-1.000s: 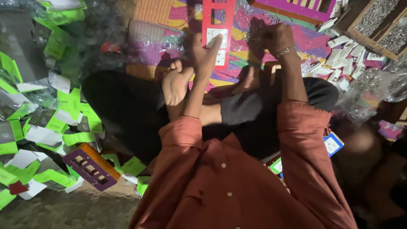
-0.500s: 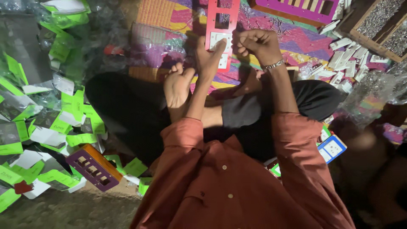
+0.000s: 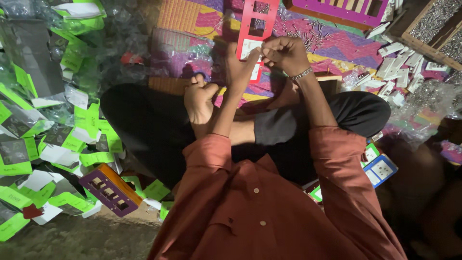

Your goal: The person sits on a mat and assembles small electrical components into a red plastic frame. They insert white plastic pieces into the frame slots and then use a screwdriver to fasten screws into the frame. The person repeats this process for multiple slots in the frame.

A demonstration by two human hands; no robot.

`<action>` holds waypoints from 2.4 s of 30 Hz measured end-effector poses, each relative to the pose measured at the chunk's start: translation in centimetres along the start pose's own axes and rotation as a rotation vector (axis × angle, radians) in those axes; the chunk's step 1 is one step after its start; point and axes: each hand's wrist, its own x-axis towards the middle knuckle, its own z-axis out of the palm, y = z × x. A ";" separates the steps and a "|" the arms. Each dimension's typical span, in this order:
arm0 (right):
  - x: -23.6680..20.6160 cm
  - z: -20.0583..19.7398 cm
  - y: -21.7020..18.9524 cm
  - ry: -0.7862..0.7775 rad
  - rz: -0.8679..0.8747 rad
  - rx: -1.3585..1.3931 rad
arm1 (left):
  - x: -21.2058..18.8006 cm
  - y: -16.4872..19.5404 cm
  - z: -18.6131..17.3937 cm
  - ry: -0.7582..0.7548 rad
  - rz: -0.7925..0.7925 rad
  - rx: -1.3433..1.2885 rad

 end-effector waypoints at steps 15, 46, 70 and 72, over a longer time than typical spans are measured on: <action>0.2 0.3 0.7 0.118 -0.144 -0.144 | -0.6 -0.9 0.2 0.070 0.049 0.285; 4.2 -1.8 1.3 0.288 -0.342 -0.902 | 0.3 -2.9 -1.4 -0.471 -0.698 -1.241; 0.8 2.7 1.0 0.101 -0.040 0.120 | 0.6 -2.4 -0.8 -0.272 -0.726 -1.191; 1.0 2.2 1.0 0.093 -0.042 0.192 | 0.7 -2.2 -0.9 -0.302 -0.715 -1.227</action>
